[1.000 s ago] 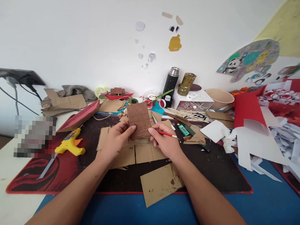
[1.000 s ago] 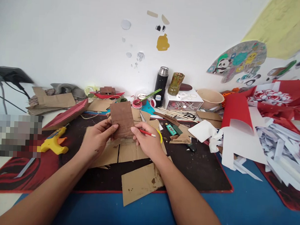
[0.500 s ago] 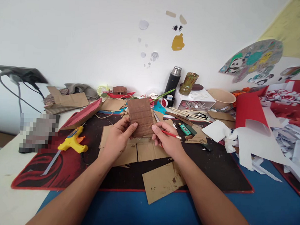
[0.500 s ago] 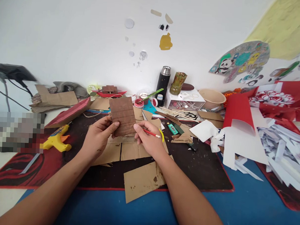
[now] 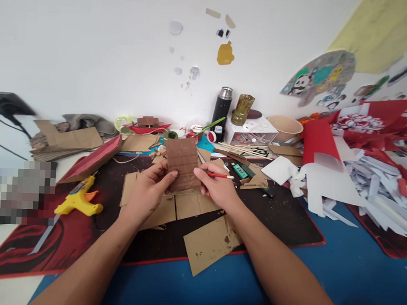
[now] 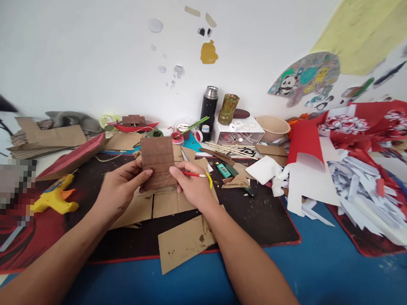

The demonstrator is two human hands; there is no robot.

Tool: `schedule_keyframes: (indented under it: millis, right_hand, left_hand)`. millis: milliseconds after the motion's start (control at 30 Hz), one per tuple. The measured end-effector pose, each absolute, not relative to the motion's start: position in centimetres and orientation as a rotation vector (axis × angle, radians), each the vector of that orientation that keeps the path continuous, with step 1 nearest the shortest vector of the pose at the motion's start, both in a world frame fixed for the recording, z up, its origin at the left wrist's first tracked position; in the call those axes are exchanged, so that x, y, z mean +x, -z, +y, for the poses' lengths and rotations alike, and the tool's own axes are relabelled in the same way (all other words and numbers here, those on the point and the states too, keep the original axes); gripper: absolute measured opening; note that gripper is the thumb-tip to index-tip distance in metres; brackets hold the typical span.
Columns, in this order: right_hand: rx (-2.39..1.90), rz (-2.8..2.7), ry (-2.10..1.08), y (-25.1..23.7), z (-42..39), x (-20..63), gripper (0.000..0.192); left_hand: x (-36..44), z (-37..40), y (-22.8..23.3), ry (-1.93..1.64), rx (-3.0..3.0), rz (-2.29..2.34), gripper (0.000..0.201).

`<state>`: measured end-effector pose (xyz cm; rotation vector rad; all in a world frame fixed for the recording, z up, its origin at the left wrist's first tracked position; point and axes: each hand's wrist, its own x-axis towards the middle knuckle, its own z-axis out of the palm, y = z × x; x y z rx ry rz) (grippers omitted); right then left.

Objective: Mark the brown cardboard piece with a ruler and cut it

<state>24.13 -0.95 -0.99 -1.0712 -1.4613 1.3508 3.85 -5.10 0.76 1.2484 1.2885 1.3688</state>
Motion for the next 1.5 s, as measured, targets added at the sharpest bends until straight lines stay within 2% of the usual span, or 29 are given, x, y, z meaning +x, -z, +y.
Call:
schedule_keyframes:
  millis: [167,333,900,1133,1367,1500]
  right_hand:
    - [-1.085,-1.45,-1.325,1.3,-0.8,23.9,0.04]
    - [-1.066,-1.394,-1.386,0.8,-0.8,23.9,0.046]
    - [-0.987,-1.316,-1.563,0.8,-0.4,23.7,0.048]
    - [-1.066,-1.348,-1.499,1.1,-0.7,23.6,0.039]
    - [-1.005,-1.287,-1.439,0.2,-0.3,24.4,0.047]
    - [-1.012,-1.35,-1.302,0.7,-0.2,24.6,0.041]
  left_hand:
    - [3.9,-5.0,-0.8,-1.358,1.266,1.391,0.043]
    - [3.2,-4.7,-0.3,-1.333,1.25,1.318,0.049]
    - [2.4,-4.2,-0.3,-1.432,1.193,1.291,0.025]
    - [3.0,-4.7,-1.5,-1.382,1.289,1.397,0.027]
    - [1.6,-4.5,-2.0,-1.442,1.278,1.442,0.022]
    - [0.9,-4.5,-2.7,-1.513,1.214,1.511,0.02]
